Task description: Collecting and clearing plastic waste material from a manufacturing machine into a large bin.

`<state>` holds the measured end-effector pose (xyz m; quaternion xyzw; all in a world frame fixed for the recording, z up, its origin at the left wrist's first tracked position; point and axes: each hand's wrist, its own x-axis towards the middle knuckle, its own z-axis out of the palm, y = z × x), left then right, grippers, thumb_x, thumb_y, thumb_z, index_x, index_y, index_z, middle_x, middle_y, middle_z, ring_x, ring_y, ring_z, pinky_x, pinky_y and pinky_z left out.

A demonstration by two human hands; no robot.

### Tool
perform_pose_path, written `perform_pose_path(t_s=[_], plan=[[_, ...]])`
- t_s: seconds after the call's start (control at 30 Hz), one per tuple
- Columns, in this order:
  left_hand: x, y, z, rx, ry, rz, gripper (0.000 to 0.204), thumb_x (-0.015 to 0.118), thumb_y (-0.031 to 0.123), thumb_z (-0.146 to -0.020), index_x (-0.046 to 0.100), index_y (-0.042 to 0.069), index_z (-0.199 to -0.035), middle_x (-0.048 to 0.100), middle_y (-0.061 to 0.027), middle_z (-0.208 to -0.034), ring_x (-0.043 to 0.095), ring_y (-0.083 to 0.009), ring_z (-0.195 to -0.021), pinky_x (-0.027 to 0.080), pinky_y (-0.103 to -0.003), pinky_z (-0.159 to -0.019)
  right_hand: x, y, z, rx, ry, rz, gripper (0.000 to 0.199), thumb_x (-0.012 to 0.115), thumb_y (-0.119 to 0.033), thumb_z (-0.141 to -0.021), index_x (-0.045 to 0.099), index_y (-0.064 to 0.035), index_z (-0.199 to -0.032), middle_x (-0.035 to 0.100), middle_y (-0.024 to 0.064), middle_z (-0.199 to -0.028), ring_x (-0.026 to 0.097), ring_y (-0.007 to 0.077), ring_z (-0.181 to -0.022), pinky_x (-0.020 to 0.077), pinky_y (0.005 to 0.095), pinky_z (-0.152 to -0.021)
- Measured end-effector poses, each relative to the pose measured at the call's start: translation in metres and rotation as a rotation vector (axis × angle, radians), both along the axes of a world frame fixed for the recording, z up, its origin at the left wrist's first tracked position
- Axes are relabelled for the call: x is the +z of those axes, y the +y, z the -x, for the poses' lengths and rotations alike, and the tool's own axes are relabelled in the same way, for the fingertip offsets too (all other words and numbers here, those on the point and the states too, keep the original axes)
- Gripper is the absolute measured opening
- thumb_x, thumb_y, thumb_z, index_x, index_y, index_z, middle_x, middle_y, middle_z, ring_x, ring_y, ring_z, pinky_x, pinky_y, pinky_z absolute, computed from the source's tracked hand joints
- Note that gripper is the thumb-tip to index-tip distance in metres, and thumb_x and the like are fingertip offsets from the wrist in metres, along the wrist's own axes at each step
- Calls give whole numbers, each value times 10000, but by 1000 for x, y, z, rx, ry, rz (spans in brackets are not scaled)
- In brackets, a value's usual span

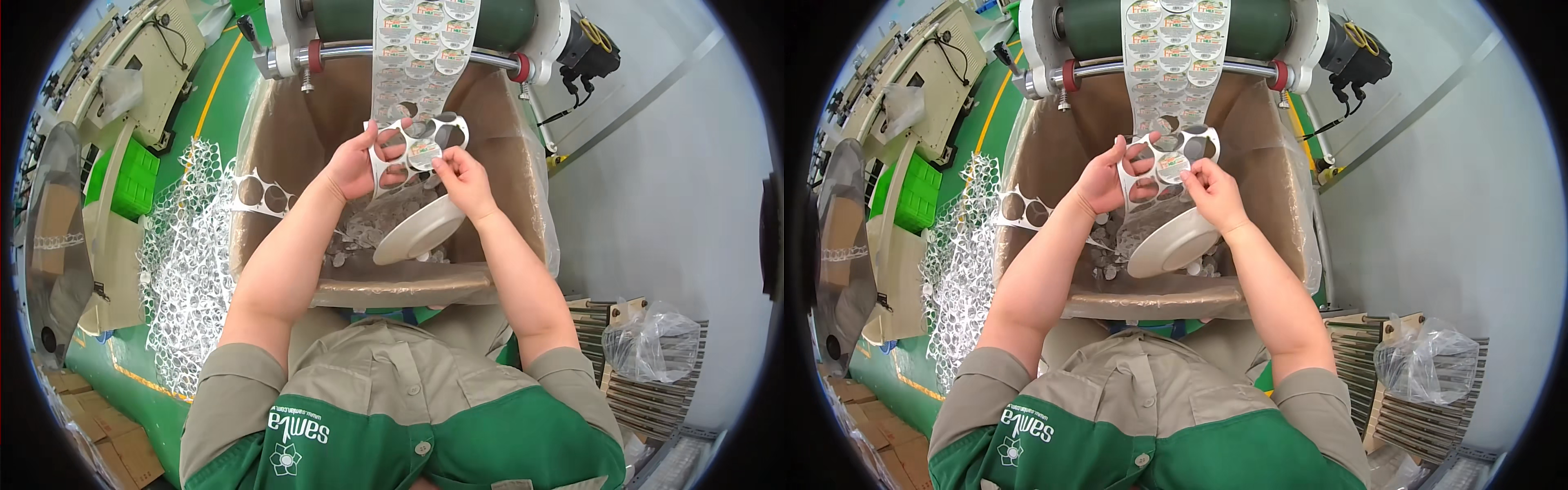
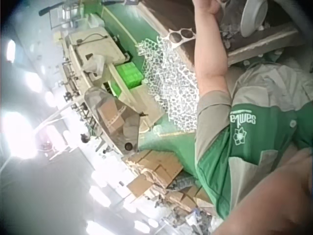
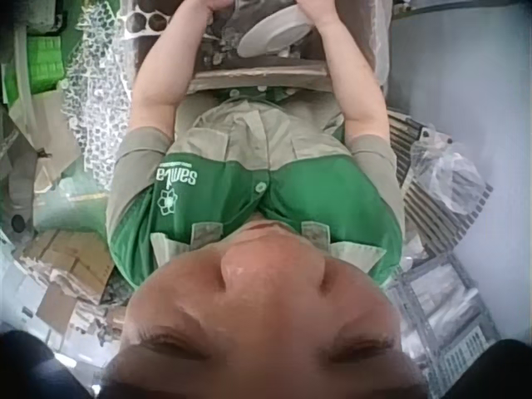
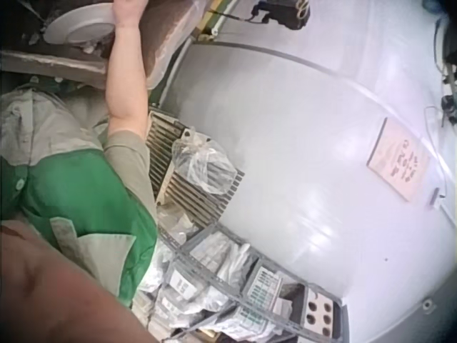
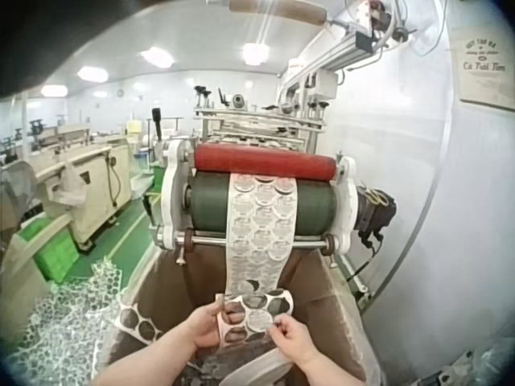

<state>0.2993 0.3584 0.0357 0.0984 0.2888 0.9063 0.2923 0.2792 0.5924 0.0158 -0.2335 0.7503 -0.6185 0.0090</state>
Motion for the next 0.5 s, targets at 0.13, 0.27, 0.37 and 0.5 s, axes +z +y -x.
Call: perform_pose_path(t_s=[0.13, 0.27, 0.37, 0.5], plan=[[0, -16, 4, 102, -12, -59, 630, 260, 533, -989, 247, 144, -1485, 429, -220, -1411, 423, -401, -1302, 377, -625, -1021, -7, 23, 15, 14, 18, -76, 182, 700, -177, -860, 566, -55, -864, 488, -56, -600, 404, 12, -559, 341, 204, -513], [8, -17, 0, 124, -26, -71, 636, 265, 531, -989, 243, 136, -1487, 403, -236, -1426, 424, -409, -1298, 361, -646, -1021, 9, 35, 14, -257, -32, -327, 435, 768, -331, -802, 580, -41, -1066, 468, -25, -558, 419, 49, -537, 358, 242, -505], [9, -15, -1, 99, -34, -73, 640, 267, 531, -989, 242, 132, -1488, 395, -236, -1433, 424, -410, -1298, 355, -654, -1020, -4, 40, 23, -205, -76, -252, 521, 686, -347, -877, 537, -55, -1283, 496, -14, -582, 438, 57, -549, 384, 246, -541], [9, -13, -2, 78, -33, -45, 644, 269, 534, -989, 241, 131, -1490, 391, -230, -1438, 426, -406, -1297, 371, -641, -1013, -13, 29, 24, -81, -190, -95, 296, 586, -221, -960, 581, -63, -1211, 462, -89, -621, 367, 16, -529, 293, 199, -484]])
